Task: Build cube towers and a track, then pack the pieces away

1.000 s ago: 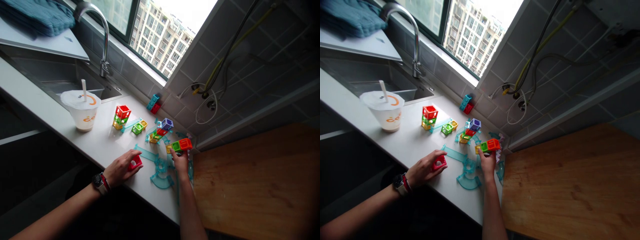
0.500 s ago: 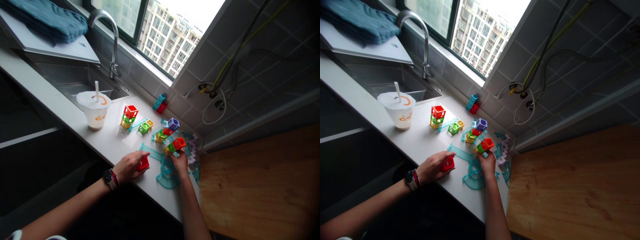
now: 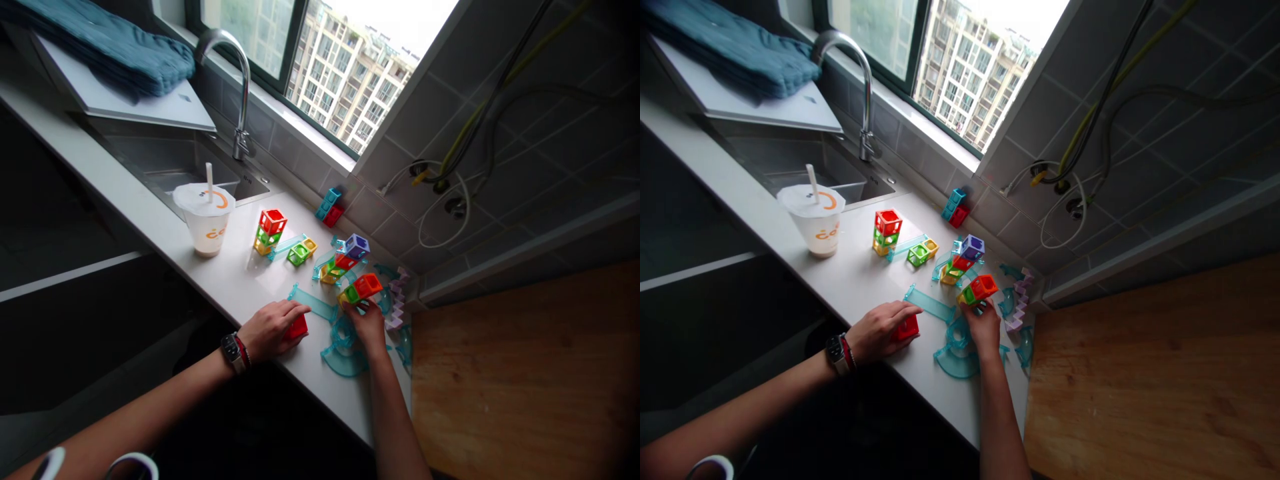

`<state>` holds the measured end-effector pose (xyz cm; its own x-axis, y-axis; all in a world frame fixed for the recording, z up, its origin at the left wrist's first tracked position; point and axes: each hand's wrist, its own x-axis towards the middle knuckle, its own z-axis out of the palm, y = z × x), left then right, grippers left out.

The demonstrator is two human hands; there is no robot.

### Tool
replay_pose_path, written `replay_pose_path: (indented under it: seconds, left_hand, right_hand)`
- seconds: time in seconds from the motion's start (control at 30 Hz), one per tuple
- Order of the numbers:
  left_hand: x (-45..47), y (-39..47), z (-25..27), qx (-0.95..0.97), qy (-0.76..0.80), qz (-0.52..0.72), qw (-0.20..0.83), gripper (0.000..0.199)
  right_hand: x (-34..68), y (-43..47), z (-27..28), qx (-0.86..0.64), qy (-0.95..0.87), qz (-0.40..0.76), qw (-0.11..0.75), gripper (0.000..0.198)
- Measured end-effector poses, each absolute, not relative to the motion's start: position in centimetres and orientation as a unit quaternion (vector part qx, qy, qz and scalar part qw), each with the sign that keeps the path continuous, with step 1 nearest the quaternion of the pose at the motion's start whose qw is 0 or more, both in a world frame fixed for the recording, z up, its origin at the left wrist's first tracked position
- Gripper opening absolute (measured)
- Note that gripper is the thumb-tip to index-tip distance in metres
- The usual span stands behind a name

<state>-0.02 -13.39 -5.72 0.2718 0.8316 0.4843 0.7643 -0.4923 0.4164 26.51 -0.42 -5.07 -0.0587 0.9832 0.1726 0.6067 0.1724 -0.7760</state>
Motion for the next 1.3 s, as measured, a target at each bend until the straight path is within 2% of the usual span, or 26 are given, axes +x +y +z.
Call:
replay_pose_path:
  seconds: [0.13,0.23,0.33,0.43,0.5,0.57,0.7,0.8,0.9,1.1,1.17,1.3]
  left_hand:
    - [0.0,-13.4,-5.7,0.792,0.504,0.342,0.044,0.044]
    - [0.0,-13.4,-5.6,0.793,0.496,0.351,0.039,0.044]
    - [-0.1,-13.5,-5.5,0.790,0.487,0.368,0.045,0.043]
    - [-0.2,-13.6,-5.4,0.781,0.487,0.385,0.070,0.042]
    - [-0.2,-13.6,-5.3,0.769,0.491,0.397,0.095,0.042]
    - [-0.2,-13.7,-5.1,0.743,0.501,0.422,0.137,0.042]
    - [-0.1,-13.7,-3.6,0.577,0.542,0.535,0.296,0.039]
    - [-0.2,-13.5,-1.2,0.413,0.551,0.593,0.417,0.050]
    - [-0.4,-13.0,1.6,0.354,0.522,0.610,0.480,0.059]
    - [-1.1,-11.5,6.8,0.413,0.498,0.580,0.495,0.058]
    - [-1.3,-10.7,8.4,0.477,0.510,0.545,0.463,0.055]
    - [-1.6,-7.1,11.3,0.583,0.540,0.492,0.355,0.067]
  right_hand:
    - [26.6,-0.6,-4.9,-0.581,-0.683,0.263,0.356,0.053]
    - [26.8,-1.5,-4.3,-0.585,-0.676,0.255,0.370,0.069]
    - [27.0,-3.9,-3.3,-0.586,-0.656,0.196,0.433,0.074]
    - [26.8,-8.1,-2.9,-0.566,-0.630,0.092,0.524,0.050]
    - [25.9,-11.3,-3.3,-0.524,-0.643,0.070,0.554,0.028]
    - [24.4,-14.3,-4.2,-0.426,-0.727,0.133,0.522,0.024]
    - [19.9,-17.0,-5.4,-0.240,-0.864,0.234,0.374,0.031]
    - [16.7,-15.9,-5.1,-0.205,-0.899,0.253,0.292,0.022]
    - [14.3,-13.6,-4.3,-0.185,-0.900,0.305,0.249,0.020]
    - [11.3,-11.3,-4.0,-0.215,-0.887,0.331,0.239,0.020]
    - [11.0,-11.4,-4.3,-0.218,-0.890,0.319,0.240,0.019]
    - [10.8,-11.5,-4.8,-0.218,-0.896,0.311,0.232,0.023]
